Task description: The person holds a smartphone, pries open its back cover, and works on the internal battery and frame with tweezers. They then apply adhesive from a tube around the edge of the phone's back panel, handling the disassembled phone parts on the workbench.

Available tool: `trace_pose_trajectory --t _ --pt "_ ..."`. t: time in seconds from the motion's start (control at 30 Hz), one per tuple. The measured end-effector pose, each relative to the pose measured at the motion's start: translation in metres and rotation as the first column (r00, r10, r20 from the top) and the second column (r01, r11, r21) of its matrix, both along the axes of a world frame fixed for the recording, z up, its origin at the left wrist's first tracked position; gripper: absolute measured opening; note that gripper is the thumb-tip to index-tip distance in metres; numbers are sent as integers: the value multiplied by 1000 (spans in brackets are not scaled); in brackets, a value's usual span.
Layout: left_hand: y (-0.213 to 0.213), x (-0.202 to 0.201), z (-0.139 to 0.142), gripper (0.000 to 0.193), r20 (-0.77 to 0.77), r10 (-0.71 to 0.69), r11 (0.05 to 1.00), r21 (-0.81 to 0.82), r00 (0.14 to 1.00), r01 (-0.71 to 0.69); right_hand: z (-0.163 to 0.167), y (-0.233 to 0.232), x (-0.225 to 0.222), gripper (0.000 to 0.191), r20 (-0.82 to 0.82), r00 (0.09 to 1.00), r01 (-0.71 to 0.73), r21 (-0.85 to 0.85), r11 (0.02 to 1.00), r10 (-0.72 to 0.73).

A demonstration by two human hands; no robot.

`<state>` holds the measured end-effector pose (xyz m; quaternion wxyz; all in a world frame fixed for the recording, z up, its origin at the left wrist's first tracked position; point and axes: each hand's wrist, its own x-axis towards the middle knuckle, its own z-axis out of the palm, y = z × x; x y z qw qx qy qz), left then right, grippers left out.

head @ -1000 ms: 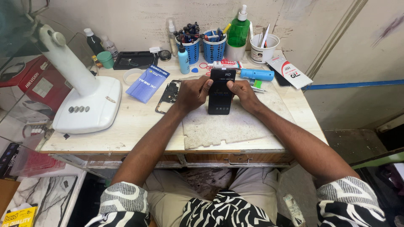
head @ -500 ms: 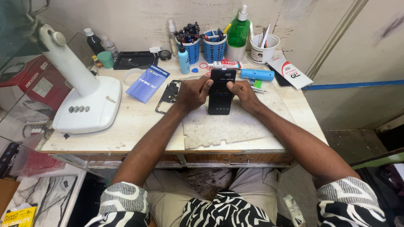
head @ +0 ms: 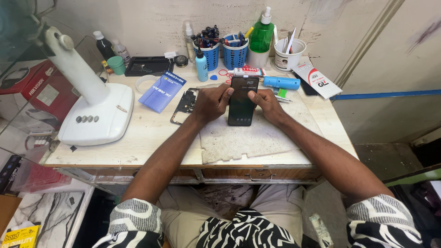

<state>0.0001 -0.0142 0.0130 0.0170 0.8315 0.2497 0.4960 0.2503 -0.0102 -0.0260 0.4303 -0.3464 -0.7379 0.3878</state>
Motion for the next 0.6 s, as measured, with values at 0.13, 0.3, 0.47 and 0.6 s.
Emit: trace_pose_trajectory --t 0.13,0.3,0.47,0.6 --pt "0 0 1 19 -9 6 1000 2 1000 -6 2 -2 0 63 7 1000 9 -1 1000 -9" --pt "0 0 0 20 -5 -4 1000 -15 1000 4 3 -2 -1 62 -26 999 -22 -30 999 22" --pt "1 0 -1 20 0 -12 999 -33 1000 12 1 -1 0 62 -9 1000 -12 -22 1000 12" --pt "1 0 -1 20 2 -11 1000 -21 1000 11 -1 1 1 62 -9 1000 -8 -12 1000 8"
